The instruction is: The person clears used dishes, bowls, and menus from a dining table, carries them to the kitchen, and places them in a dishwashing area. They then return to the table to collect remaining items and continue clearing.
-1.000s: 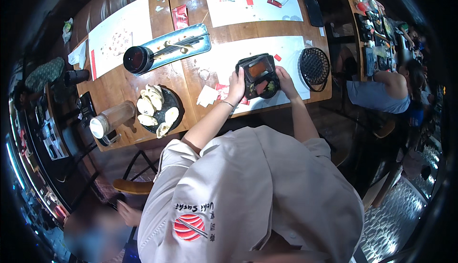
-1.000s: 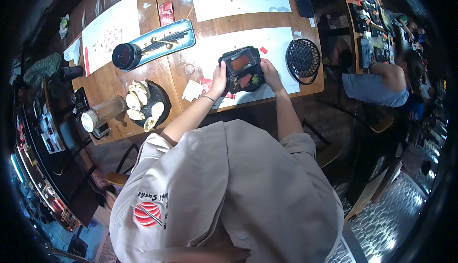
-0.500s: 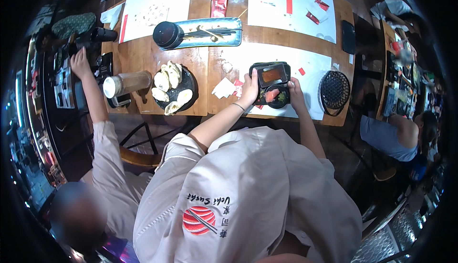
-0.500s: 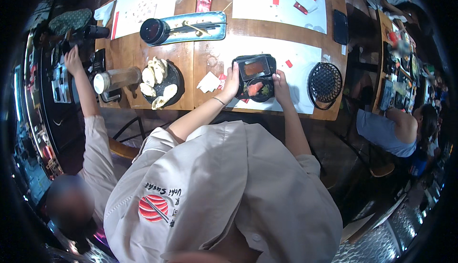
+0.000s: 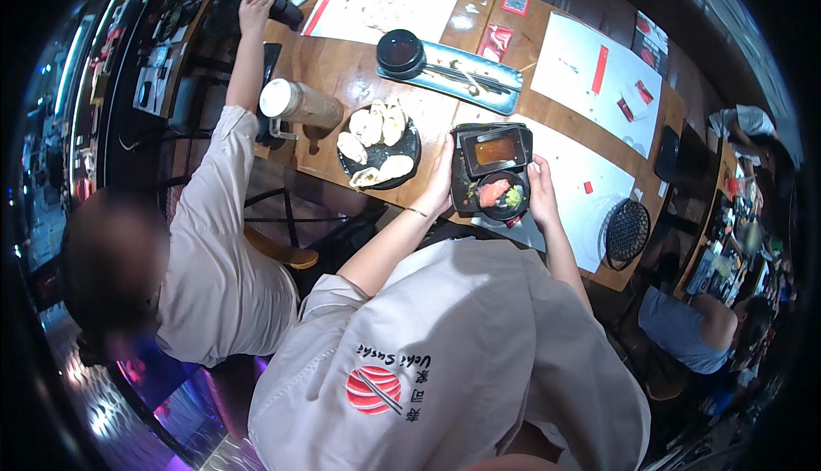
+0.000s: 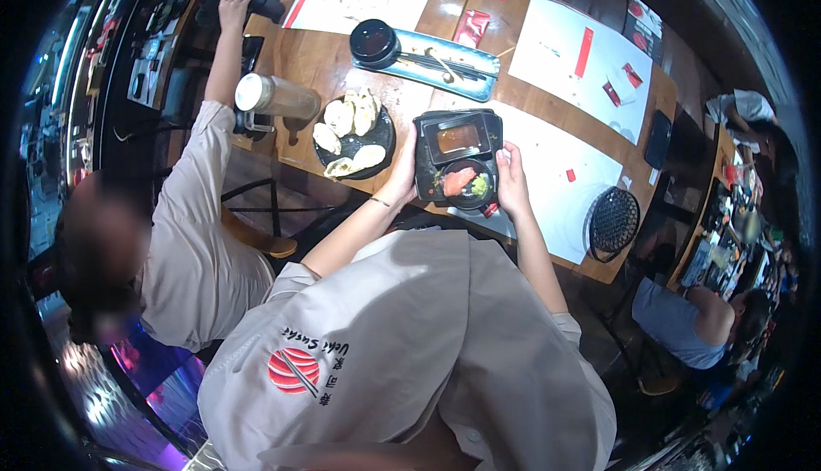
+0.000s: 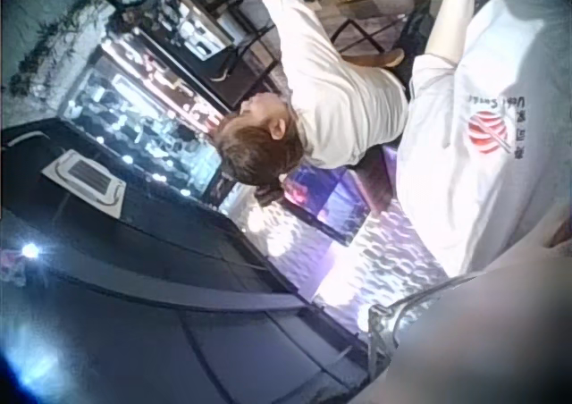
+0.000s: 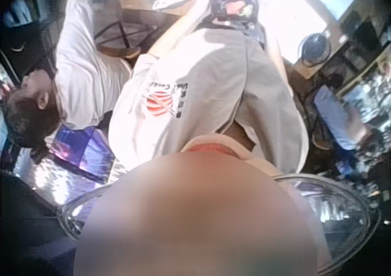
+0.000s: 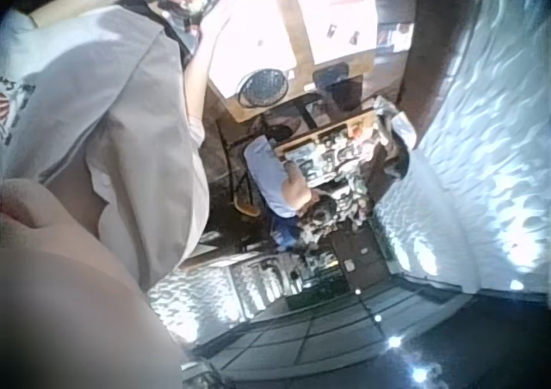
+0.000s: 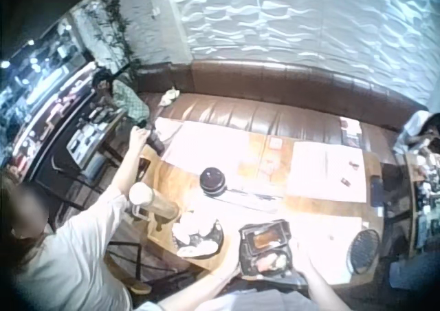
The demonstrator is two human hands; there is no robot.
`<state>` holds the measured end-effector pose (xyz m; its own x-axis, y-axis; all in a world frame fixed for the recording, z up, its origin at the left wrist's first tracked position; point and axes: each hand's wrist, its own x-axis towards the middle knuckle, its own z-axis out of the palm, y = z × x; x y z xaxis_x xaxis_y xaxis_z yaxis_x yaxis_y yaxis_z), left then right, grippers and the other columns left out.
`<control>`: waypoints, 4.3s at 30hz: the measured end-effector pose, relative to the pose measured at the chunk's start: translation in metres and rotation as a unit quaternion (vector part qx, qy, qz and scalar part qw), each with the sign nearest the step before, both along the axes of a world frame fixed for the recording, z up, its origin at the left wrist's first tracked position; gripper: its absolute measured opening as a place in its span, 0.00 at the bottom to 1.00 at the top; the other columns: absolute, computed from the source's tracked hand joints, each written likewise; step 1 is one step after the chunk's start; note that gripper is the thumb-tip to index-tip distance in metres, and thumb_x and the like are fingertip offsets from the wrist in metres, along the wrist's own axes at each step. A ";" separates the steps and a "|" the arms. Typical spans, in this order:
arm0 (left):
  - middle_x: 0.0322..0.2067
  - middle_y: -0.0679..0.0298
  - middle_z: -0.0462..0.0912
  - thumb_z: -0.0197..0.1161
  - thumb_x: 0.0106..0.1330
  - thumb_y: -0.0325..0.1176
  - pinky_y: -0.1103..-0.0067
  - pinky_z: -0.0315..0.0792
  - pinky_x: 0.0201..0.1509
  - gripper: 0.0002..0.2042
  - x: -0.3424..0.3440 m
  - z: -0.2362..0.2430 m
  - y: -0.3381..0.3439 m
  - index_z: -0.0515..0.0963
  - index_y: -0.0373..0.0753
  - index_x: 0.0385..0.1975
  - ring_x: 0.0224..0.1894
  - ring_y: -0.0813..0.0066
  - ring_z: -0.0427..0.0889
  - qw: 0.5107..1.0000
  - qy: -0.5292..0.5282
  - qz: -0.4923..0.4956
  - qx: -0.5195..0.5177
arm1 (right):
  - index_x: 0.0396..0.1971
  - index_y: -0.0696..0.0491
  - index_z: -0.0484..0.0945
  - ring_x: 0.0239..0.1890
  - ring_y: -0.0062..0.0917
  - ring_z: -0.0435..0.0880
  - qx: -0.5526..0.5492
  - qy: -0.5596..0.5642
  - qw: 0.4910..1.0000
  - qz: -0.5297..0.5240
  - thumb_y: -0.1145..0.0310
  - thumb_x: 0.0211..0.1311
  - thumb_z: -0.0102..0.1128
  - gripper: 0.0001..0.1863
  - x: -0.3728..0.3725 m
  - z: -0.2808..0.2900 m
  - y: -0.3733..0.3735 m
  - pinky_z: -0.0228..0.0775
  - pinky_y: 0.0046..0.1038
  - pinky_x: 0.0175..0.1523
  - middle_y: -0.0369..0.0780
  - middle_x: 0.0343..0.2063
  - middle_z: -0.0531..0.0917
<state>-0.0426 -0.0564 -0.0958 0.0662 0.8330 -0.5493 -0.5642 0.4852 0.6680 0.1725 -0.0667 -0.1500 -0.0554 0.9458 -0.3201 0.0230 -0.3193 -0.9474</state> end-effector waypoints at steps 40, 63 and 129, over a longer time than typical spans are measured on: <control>0.58 0.58 0.76 0.43 0.75 0.58 0.68 0.73 0.61 0.29 -0.117 0.059 -0.065 0.69 0.38 0.61 0.56 0.63 0.78 0.967 0.008 0.252 0.034 | 0.47 0.61 0.77 0.30 0.26 0.85 -0.118 0.117 0.962 -0.215 0.55 0.78 0.43 0.23 0.000 -0.112 0.172 0.80 0.28 0.29 0.43 0.34 0.84; 0.57 0.60 0.76 0.42 0.76 0.54 0.69 0.72 0.62 0.27 -0.148 0.073 -0.068 0.70 0.38 0.60 0.56 0.64 0.77 0.967 0.070 0.244 -0.016 | 0.57 0.60 0.71 0.50 0.29 0.83 -0.014 0.307 0.915 -0.263 0.47 0.75 0.43 0.29 -0.034 -0.103 0.163 0.78 0.32 0.53 0.43 0.50 0.81; 0.61 0.54 0.73 0.36 0.76 0.60 0.63 0.67 0.67 0.33 -0.108 0.065 -0.544 0.66 0.38 0.65 0.60 0.57 0.75 0.617 -0.030 0.735 0.281 | 0.64 0.50 0.66 0.56 0.33 0.78 -0.103 0.279 0.916 0.271 0.43 0.70 0.50 0.32 -0.273 0.150 -0.071 0.74 0.39 0.60 0.41 0.57 0.77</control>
